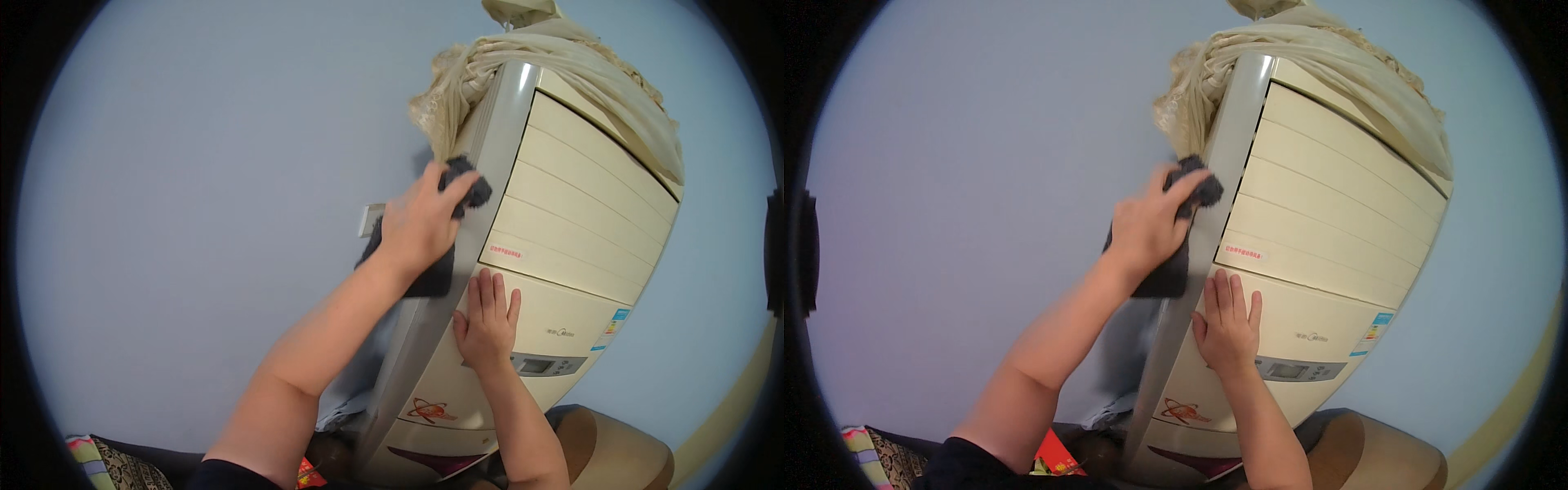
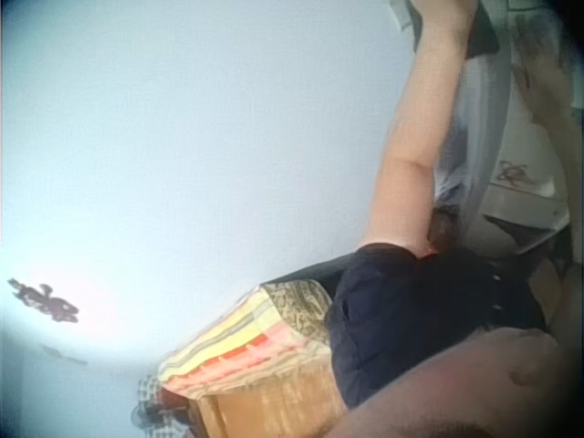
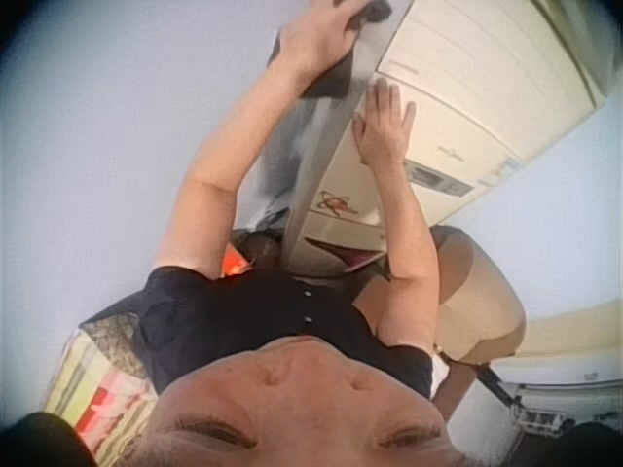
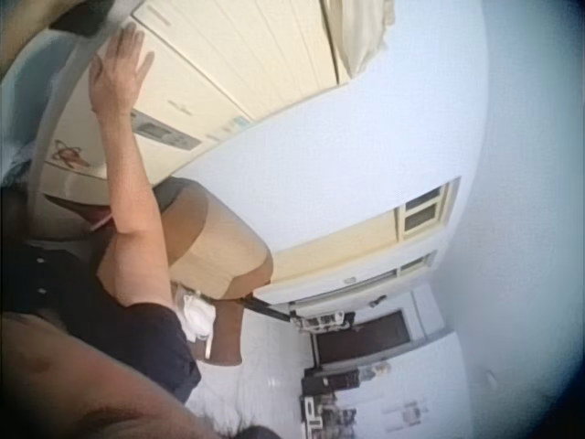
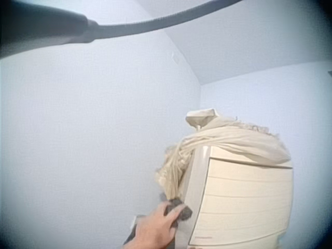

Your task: The person wipes the exterior surfaces of a standing air conditioner with a dark cloth. They clean the front panel, sides, and top, and briefly unplug the unit before continuing to wipe the control panel and lower sections.

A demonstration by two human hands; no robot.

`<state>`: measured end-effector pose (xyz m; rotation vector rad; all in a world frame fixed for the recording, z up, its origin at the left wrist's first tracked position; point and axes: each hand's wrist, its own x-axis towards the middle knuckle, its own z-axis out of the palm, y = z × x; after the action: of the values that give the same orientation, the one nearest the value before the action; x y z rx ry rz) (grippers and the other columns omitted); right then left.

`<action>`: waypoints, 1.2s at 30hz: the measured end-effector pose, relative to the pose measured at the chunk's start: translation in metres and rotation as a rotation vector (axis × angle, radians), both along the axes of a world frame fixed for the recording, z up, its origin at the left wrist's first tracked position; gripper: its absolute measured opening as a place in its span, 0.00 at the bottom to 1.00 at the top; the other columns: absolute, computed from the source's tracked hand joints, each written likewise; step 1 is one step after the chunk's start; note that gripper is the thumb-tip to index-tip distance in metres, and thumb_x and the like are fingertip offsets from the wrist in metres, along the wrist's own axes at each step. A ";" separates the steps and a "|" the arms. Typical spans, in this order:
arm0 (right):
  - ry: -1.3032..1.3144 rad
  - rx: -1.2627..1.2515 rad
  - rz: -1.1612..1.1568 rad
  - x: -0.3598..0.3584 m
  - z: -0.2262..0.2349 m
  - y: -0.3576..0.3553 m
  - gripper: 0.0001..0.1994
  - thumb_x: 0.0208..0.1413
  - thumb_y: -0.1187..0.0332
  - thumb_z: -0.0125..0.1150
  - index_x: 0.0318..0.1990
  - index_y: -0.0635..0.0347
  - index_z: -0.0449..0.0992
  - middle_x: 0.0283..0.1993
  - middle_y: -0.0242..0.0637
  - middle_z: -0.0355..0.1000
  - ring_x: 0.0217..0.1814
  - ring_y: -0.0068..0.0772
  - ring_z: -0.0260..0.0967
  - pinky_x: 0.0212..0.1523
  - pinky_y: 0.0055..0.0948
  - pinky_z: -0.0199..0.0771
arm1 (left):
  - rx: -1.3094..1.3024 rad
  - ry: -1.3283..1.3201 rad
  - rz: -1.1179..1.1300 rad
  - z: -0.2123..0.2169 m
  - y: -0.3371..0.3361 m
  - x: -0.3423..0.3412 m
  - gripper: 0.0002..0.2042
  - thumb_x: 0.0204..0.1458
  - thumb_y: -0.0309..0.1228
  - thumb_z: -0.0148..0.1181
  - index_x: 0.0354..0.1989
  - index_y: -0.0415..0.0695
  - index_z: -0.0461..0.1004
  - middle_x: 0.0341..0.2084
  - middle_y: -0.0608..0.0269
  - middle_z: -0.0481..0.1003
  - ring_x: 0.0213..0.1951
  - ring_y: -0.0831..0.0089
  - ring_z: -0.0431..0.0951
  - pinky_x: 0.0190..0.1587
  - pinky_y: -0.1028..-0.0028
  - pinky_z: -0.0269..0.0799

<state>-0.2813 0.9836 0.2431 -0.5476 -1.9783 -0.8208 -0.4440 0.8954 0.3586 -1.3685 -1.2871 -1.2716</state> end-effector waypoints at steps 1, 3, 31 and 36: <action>0.002 0.018 0.015 0.000 0.000 0.000 0.29 0.53 0.57 0.57 0.62 0.55 0.65 0.70 0.36 0.55 0.72 0.38 0.50 0.67 0.55 0.46 | 0.006 0.021 0.028 0.009 0.000 -0.002 0.27 0.42 0.23 0.61 0.55 0.59 0.70 0.46 0.59 0.71 0.35 0.56 0.78 0.32 0.64 0.75; 0.005 0.054 0.043 0.001 -0.001 0.002 0.29 0.54 0.56 0.55 0.63 0.56 0.64 0.70 0.36 0.55 0.72 0.38 0.49 0.67 0.55 0.47 | -0.016 0.028 0.068 0.003 0.000 -0.002 0.28 0.41 0.23 0.60 0.55 0.59 0.70 0.47 0.59 0.71 0.35 0.57 0.78 0.31 0.64 0.75; 0.031 0.110 0.098 0.003 -0.005 0.006 0.28 0.55 0.57 0.54 0.63 0.57 0.63 0.70 0.36 0.55 0.73 0.38 0.49 0.70 0.53 0.41 | 0.052 0.102 0.074 0.056 0.016 0.014 0.18 0.54 0.35 0.59 0.55 0.58 0.70 0.46 0.55 0.72 0.41 0.52 0.76 0.40 0.61 0.73; 0.019 0.088 0.119 0.006 -0.001 0.005 0.27 0.56 0.58 0.53 0.63 0.55 0.64 0.70 0.33 0.56 0.72 0.35 0.50 0.69 0.50 0.44 | 0.012 0.063 0.021 0.091 0.010 0.018 0.19 0.55 0.36 0.58 0.56 0.57 0.69 0.46 0.57 0.73 0.43 0.52 0.75 0.41 0.61 0.73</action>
<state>-0.2756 0.9889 0.2418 -0.3813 -1.9279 -0.8210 -0.4265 0.9054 0.4500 -1.3727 -1.2460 -1.2102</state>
